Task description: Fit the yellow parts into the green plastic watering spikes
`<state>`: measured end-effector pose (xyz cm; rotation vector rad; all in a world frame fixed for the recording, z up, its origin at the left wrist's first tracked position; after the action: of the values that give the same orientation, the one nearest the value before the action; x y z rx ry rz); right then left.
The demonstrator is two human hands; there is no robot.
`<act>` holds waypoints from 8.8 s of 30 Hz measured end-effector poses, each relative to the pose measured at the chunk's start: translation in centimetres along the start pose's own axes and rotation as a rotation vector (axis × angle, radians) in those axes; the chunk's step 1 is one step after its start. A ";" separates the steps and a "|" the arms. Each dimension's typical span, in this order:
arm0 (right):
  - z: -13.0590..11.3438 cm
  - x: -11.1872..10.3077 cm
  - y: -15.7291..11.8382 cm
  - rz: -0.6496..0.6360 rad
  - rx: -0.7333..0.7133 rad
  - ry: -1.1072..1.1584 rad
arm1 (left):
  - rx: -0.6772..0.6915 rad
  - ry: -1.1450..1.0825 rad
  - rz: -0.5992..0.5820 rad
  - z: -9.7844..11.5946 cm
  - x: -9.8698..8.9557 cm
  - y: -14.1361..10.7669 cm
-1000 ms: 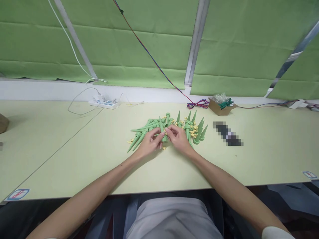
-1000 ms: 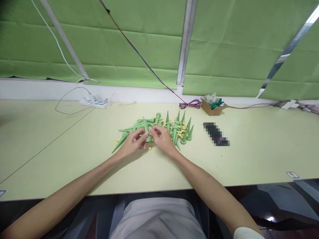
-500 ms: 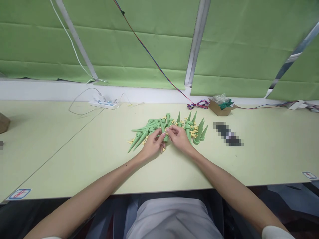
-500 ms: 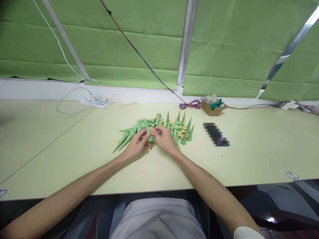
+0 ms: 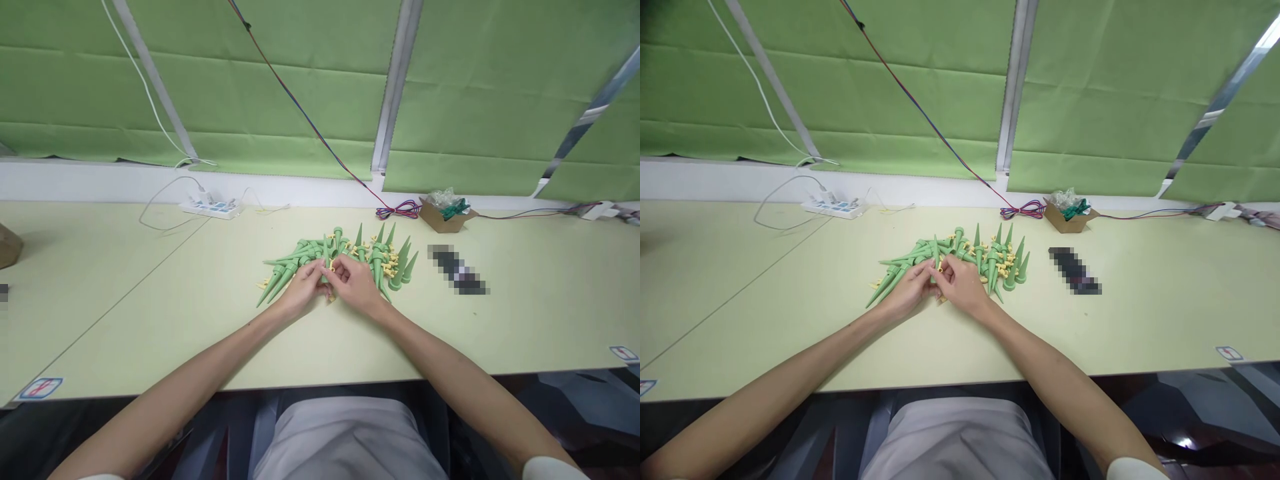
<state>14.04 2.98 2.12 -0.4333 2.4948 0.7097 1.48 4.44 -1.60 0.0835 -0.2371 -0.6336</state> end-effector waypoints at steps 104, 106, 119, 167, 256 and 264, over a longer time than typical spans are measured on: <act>0.3 0.8 0.4 -0.459 0.030 -0.238 | -0.149 1.468 0.313 4.3 -8.1 0.2; 0.1 0.9 0.3 -0.492 0.029 -0.229 | -0.156 1.468 0.307 4.3 -8.1 0.3; 0.1 0.9 0.0 -0.554 0.056 -0.370 | -0.164 1.470 0.305 4.2 -8.1 0.2; 1.2 -1.0 0.7 -0.349 0.119 -0.270 | -0.077 0.843 0.172 4.4 -3.2 -0.7; 0.7 -1.2 1.0 -0.110 -0.011 0.066 | -0.062 0.303 0.049 2.7 -1.2 -0.5; 0.4 -0.9 0.9 -0.156 -0.051 0.042 | -0.077 0.305 0.063 2.7 -0.4 -0.7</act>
<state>14.60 4.05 2.69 -0.6595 2.4536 0.7098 0.08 4.14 0.80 0.0966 0.0792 -0.5585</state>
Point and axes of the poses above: each hand's wrist, its own y-axis towards the middle knuckle, its own x-axis out of the palm, z = x × y, the point moved 6 cm from there along y, towards the middle knuckle, and after that the axes turned 15 degrees about -z, right-handed, at the moved point
